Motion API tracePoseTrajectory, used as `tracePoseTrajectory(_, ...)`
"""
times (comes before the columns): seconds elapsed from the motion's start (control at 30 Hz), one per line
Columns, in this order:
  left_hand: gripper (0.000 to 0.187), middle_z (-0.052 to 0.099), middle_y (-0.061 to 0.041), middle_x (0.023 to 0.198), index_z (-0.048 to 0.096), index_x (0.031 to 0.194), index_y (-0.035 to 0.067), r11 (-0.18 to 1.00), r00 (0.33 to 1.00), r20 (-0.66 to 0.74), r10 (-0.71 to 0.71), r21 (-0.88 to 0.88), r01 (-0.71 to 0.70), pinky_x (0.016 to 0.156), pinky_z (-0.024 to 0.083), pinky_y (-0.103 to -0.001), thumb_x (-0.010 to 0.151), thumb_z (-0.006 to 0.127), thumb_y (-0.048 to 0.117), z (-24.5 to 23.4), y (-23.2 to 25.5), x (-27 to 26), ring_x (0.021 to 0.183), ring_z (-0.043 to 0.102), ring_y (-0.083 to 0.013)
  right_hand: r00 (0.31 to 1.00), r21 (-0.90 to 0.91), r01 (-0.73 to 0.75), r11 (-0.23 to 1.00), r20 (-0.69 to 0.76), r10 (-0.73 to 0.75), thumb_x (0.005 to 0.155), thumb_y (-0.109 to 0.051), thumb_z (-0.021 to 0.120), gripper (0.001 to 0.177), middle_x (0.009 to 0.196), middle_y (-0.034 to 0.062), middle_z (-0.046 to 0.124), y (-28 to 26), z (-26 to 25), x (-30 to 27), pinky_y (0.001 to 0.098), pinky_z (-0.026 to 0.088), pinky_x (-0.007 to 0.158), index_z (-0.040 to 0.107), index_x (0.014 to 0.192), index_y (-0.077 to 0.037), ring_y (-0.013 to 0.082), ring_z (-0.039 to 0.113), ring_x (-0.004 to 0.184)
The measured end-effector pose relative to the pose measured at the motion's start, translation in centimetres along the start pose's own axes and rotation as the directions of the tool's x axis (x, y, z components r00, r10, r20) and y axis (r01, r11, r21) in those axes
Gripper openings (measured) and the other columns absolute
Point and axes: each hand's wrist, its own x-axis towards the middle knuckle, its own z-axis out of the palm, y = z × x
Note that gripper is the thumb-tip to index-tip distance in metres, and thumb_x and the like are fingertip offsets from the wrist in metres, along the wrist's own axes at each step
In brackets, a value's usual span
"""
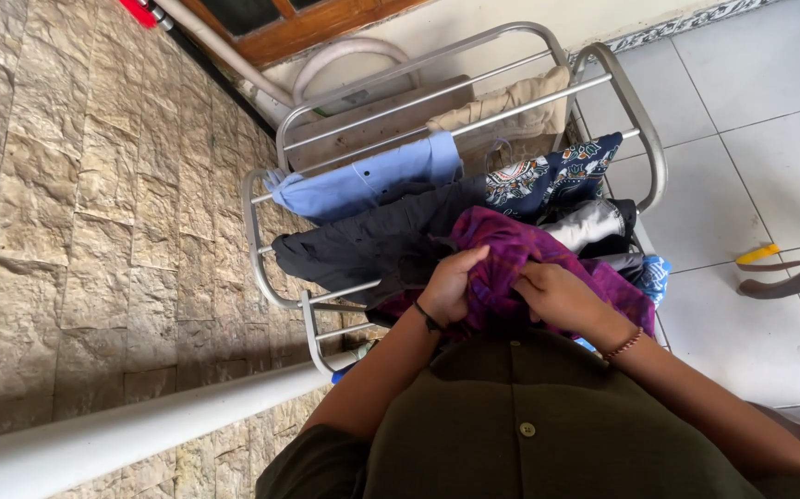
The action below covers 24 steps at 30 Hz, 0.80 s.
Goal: Taking various garments off a drying rack and folding them.
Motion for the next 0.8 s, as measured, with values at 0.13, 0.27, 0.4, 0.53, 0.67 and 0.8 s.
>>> tracePoseTrajectory(0.13, 0.066, 0.069, -0.024, 0.123, 0.050, 0.145, -0.002, 0.998, 0.997, 0.057, -0.056, 0.010, 0.056, 0.100, 0.053, -0.057, 0.093, 0.081, 0.025, -0.5, -0.6, -1.1, 0.112, 0.070, -0.0390, 0.998, 0.097, -0.061, 0.993, 0.005, 0.060, 0.097, -0.029, 0.053, 0.033, 0.056, 0.0169, 0.071, 0.6, 1.3, 0.4, 0.0452, 0.060, 0.061, 0.075, 0.097, -0.004, 0.0280, 0.073, 0.055)
tracePoseTrajectory(0.27, 0.064, 0.072, -0.022, 0.113, 0.051, 0.142, -0.004, 0.993, 0.992, 0.089, -0.091, 0.086, 0.083, 0.094, 0.057, -0.056, 0.093, 0.081, 0.023, 1.1, 1.2, -3.4, 0.101, 0.073, -0.0380, 0.996, 0.316, -0.057, 0.947, -0.042, 0.074, 0.097, -0.029, 0.061, 0.031, 0.054, 0.0163, 0.068, 2.5, 4.0, 1.1, 0.0405, 0.056, 0.050, 0.078, 0.090, -0.005, 0.0281, 0.067, 0.050)
tracePoseTrajectory(0.4, 0.055, 0.073, -0.021, 0.109, 0.055, 0.138, -0.004, 0.983, 0.983, 0.133, -0.126, 0.149, 0.105, 0.088, 0.060, -0.057, 0.095, 0.079, 0.022, 0.9, 0.8, -3.5, 0.098, 0.075, -0.0367, 0.980, 0.577, -0.083, 0.813, -0.098, 0.170, 0.098, -0.034, 0.062, 0.040, 0.046, 0.0146, 0.060, 2.8, 5.6, 0.9, 0.0328, 0.047, 0.036, 0.075, 0.074, -0.005, 0.0222, 0.055, 0.036)
tracePoseTrajectory(0.53, 0.049, 0.073, -0.023, 0.106, 0.057, 0.134, -0.006, 0.987, 0.974, 0.174, -0.145, 0.093, 0.130, 0.082, 0.062, -0.056, 0.099, 0.075, 0.023, 1.1, -0.2, -3.9, 0.095, 0.075, -0.0385, 0.973, 0.712, 0.047, 0.700, -0.191, 0.128, 0.092, -0.022, 0.067, 0.032, 0.046, 0.0120, 0.055, 0.9, 6.3, -0.3, 0.0304, 0.040, 0.035, 0.069, 0.067, -0.003, 0.0201, 0.051, 0.037)
tracePoseTrajectory(0.67, 0.052, 0.073, -0.020, 0.107, 0.058, 0.135, -0.004, 0.984, 0.979, 0.164, -0.122, 0.146, 0.098, 0.085, 0.061, -0.055, 0.095, 0.079, 0.021, 3.2, 1.8, -6.2, 0.097, 0.075, -0.0367, 0.958, 0.783, 0.155, 0.603, -0.268, 0.102, 0.088, -0.013, 0.071, 0.030, 0.047, 0.0101, 0.052, 0.9, 6.4, -0.9, 0.0286, 0.035, 0.034, 0.065, 0.061, -0.002, 0.0186, 0.047, 0.038)
tracePoseTrajectory(0.8, 0.053, 0.073, -0.017, 0.111, 0.061, 0.134, 0.001, 0.977, 0.995, 0.099, -0.011, 0.211, -0.010, 0.089, 0.060, -0.051, 0.095, 0.080, 0.031, 2.7, 4.9, -5.7, 0.100, 0.073, -0.0321, 0.938, 0.763, 0.197, 0.615, -0.329, 0.109, 0.084, -0.011, 0.081, 0.014, 0.065, 0.0047, 0.059, 2.8, 4.5, -2.9, 0.0230, 0.039, 0.038, 0.068, 0.084, -0.008, 0.0109, 0.049, 0.047)
